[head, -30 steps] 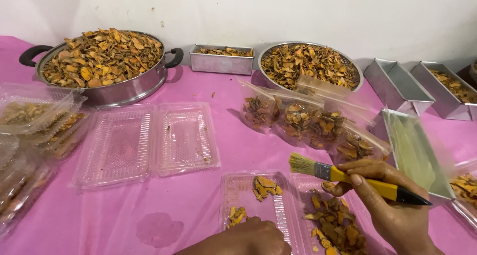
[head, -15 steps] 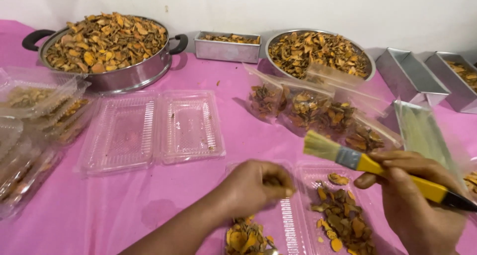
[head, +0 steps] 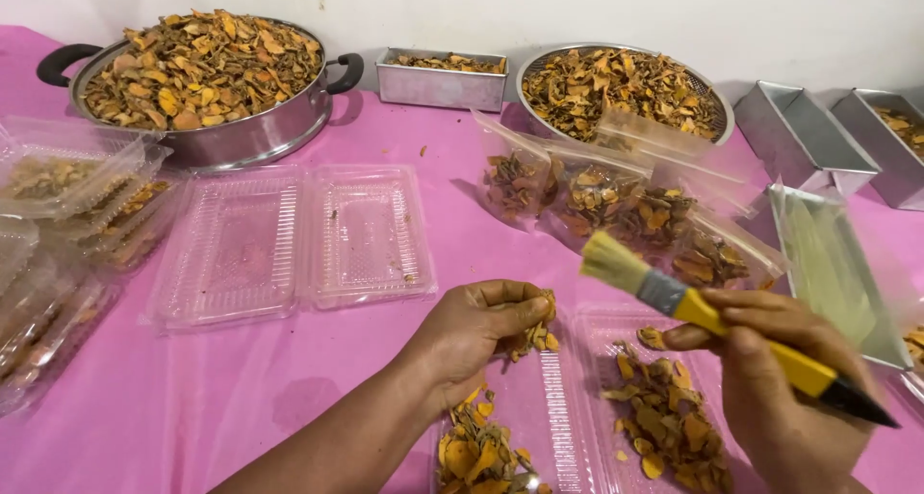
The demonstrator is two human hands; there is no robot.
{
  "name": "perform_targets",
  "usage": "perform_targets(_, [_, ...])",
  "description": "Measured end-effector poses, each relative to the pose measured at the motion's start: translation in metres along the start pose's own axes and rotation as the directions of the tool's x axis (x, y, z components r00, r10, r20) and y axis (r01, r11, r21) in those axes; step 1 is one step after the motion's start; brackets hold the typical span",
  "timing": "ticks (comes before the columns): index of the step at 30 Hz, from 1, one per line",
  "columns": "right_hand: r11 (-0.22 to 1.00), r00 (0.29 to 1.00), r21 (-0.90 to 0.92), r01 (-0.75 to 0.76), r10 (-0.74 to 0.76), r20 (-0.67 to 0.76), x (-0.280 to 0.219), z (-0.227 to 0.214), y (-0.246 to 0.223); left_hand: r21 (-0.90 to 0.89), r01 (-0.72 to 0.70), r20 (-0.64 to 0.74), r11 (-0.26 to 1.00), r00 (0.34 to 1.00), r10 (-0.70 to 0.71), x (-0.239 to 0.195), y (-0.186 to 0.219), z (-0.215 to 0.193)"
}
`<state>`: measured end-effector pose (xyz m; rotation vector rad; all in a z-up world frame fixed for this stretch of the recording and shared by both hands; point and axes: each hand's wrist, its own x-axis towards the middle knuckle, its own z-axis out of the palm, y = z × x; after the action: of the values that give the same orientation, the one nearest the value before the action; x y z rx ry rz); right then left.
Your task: The person uses a small brush to sweep dried orange peel pieces into a clear plastic container on a pink tablecloth. The person repeatedly brushes the peel into the container while occasionally using the left hand to gather pieces.
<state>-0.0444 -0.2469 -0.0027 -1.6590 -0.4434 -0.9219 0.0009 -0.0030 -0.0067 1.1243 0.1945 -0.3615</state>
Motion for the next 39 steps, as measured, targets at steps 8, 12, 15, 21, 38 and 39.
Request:
perform_targets(8, [0.996,0.894,0.011,-0.085,0.072,0.442,0.001,0.001,-0.022,-0.138,-0.027,-0.085,0.990,0.996,0.016,0.000,-0.001,0.002])
perform_targets(12, [0.998,0.970,-0.024,0.053,-0.046,0.241,0.004,-0.001,-0.007,-0.024,-0.125,-0.103,0.992,0.987,0.122,-0.005,-0.003,0.008])
perform_targets(15, [0.980,0.986,-0.176,0.092,-0.066,0.150,0.011,-0.008,-0.001,0.156,-0.239,0.020,0.958,0.971,0.239,-0.006,-0.006,0.007])
perform_targets(21, [0.965,0.958,-0.226,0.136,-0.070,0.276,0.015,-0.002,-0.018,0.778,-0.627,0.465,0.047,0.625,0.627,0.033,-0.034,-0.019])
perform_targets(38, [0.965,0.949,-0.216,0.150,-0.080,0.305,0.015,-0.006,-0.016,0.715,-0.673,0.696,-0.189,0.709,0.110,-0.035,0.004,-0.011])
perform_targets(39, [0.969,0.949,-0.201,0.145,-0.079,0.304,0.015,-0.006,-0.017,0.750,-0.656,0.658,-0.077,0.753,-0.003,-0.041,0.005,-0.010])
